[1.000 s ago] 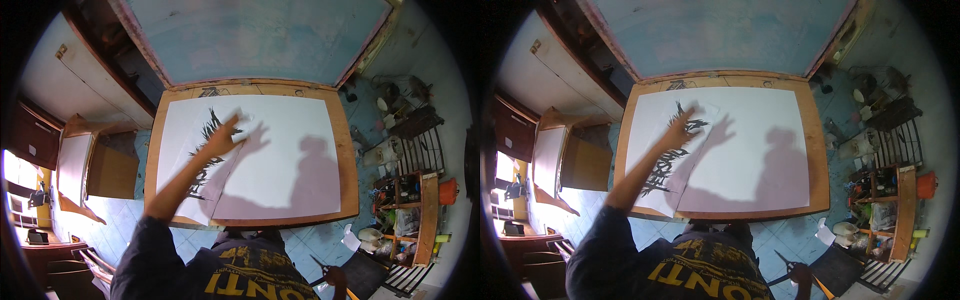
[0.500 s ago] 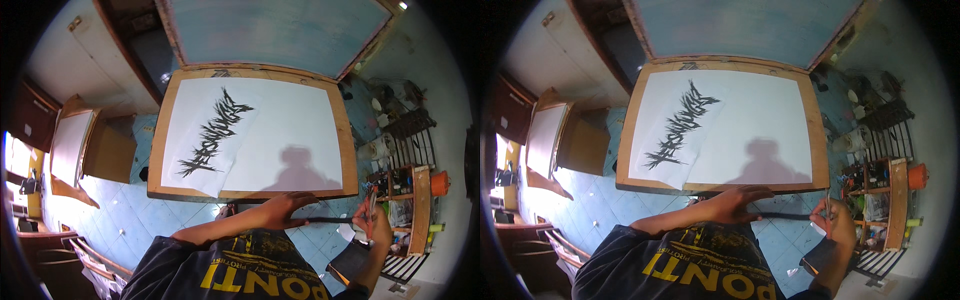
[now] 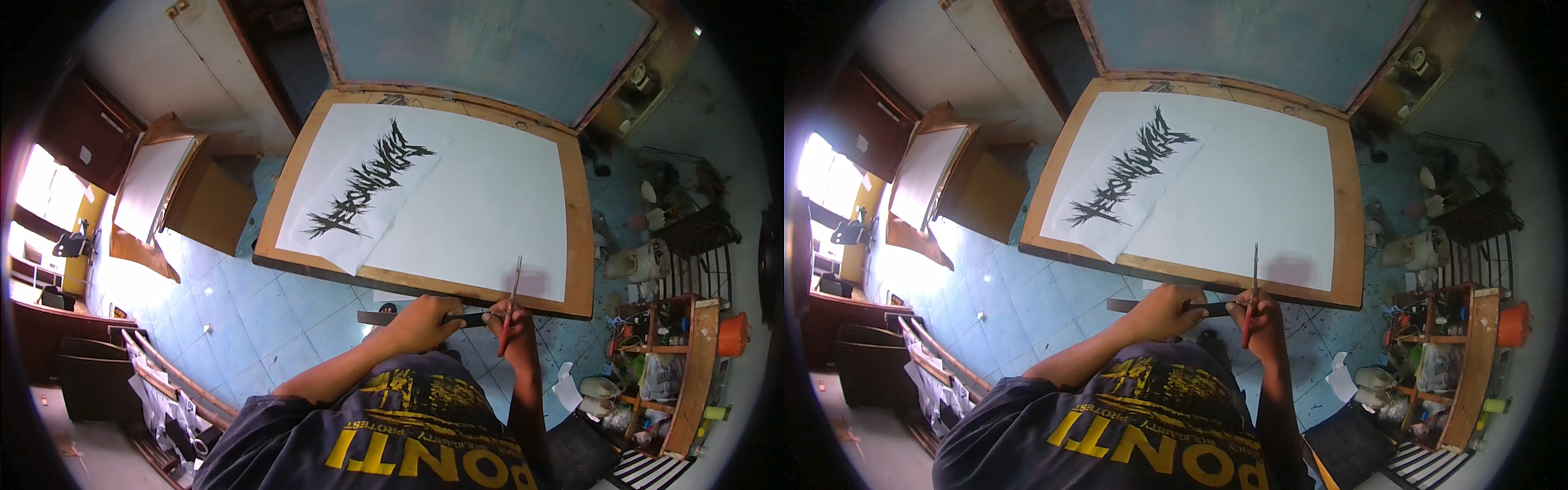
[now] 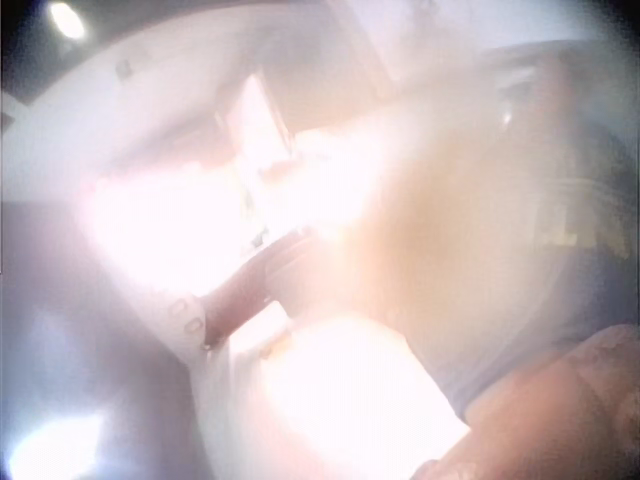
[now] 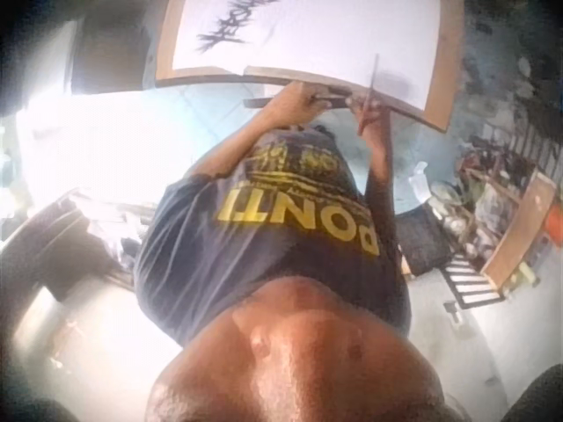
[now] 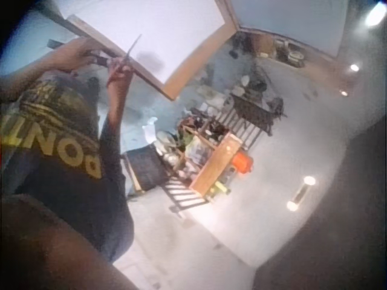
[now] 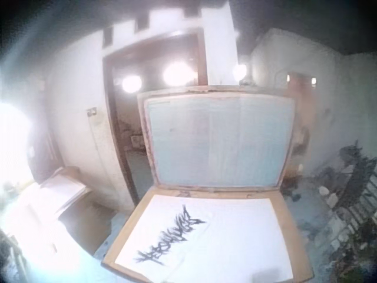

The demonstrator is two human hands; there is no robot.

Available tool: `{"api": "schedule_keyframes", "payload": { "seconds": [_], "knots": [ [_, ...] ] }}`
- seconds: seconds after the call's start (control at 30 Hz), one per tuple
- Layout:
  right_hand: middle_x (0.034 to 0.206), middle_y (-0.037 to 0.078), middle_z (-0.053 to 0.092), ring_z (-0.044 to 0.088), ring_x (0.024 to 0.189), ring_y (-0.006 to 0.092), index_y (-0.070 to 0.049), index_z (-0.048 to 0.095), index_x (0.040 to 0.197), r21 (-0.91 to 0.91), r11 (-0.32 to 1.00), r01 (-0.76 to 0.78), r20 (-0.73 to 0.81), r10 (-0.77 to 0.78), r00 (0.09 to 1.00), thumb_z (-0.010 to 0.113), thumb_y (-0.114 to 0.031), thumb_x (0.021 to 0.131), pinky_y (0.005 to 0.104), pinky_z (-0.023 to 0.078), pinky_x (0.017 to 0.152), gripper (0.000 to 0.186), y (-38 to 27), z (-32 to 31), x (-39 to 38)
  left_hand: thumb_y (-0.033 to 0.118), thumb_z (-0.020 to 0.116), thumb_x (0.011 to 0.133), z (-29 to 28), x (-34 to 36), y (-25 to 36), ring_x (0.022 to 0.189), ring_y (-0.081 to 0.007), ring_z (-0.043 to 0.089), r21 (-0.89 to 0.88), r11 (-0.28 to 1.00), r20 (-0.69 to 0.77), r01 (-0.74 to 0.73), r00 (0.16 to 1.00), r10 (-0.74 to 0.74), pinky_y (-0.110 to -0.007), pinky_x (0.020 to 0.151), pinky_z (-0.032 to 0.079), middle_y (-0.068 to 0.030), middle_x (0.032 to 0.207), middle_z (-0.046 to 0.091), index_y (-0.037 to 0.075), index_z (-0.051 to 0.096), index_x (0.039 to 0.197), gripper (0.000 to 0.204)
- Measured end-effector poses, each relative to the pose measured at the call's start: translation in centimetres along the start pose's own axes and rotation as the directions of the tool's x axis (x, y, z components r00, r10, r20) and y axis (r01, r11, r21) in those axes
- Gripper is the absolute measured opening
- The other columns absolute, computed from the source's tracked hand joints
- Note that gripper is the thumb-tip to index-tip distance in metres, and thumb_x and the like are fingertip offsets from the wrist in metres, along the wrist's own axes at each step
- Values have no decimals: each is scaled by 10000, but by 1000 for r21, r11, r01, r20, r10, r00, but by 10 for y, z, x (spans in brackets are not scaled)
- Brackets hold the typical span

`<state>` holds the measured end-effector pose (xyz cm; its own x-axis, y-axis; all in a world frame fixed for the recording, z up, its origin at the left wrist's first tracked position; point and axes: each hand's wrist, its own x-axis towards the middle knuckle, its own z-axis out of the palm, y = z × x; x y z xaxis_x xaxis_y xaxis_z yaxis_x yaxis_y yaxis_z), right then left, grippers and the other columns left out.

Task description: The person uses a utility knife to trim a black sheet on a screen-printing frame, then uses scissors to cut the same sheet and a white sheet with a printed design. The person also handles a roll of tape and applies it to the frame.

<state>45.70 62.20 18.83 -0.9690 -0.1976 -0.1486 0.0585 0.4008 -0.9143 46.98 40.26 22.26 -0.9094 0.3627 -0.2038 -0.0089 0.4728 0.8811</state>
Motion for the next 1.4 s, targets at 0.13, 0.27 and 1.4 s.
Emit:
{"api": "schedule_keyframes", "payload": {
  "seconds": [0.13, 0.27, 1.4],
  "knots": [
    [731, 36, 622, 572, 630, 116, -15, 638, 876, 215, 966, -146, 90, 129, 987, 707, -128, 824, 274, 458, 562, 142, -6, 4, -6, 201, 670, 834, 12, -17, -12, 630, -333, 614, 27, 1000, -127, 8, 992, -4, -410, 583, 450, -149, 655, 614, 39, 620, 842, 170],
    [727, 34, 614, 539, 573, 96, -27, 632, 883, 275, 948, -158, 132, 125, 983, 676, -158, 858, 247, 430, 511, 141, -12, 2, -7, 165, 683, 827, 8, -30, -5, 588, -249, 552, 38, 999, -188, 29, 982, -22, -374, 574, 426, -131, 647, 591, 27, 636, 866, 151],
    [736, 67, 645, 592, 652, 122, 6, 630, 869, 325, 942, -86, 7, 89, 996, 675, -150, 841, 252, 465, 600, 165, 3, 94, -7, 122, 622, 901, -37, -16, -70, 598, -98, 572, -197, 978, 121, 70, 992, -47, -258, 559, 472, -44, 701, 616, -20, 605, 857, 150]
  ]
}}
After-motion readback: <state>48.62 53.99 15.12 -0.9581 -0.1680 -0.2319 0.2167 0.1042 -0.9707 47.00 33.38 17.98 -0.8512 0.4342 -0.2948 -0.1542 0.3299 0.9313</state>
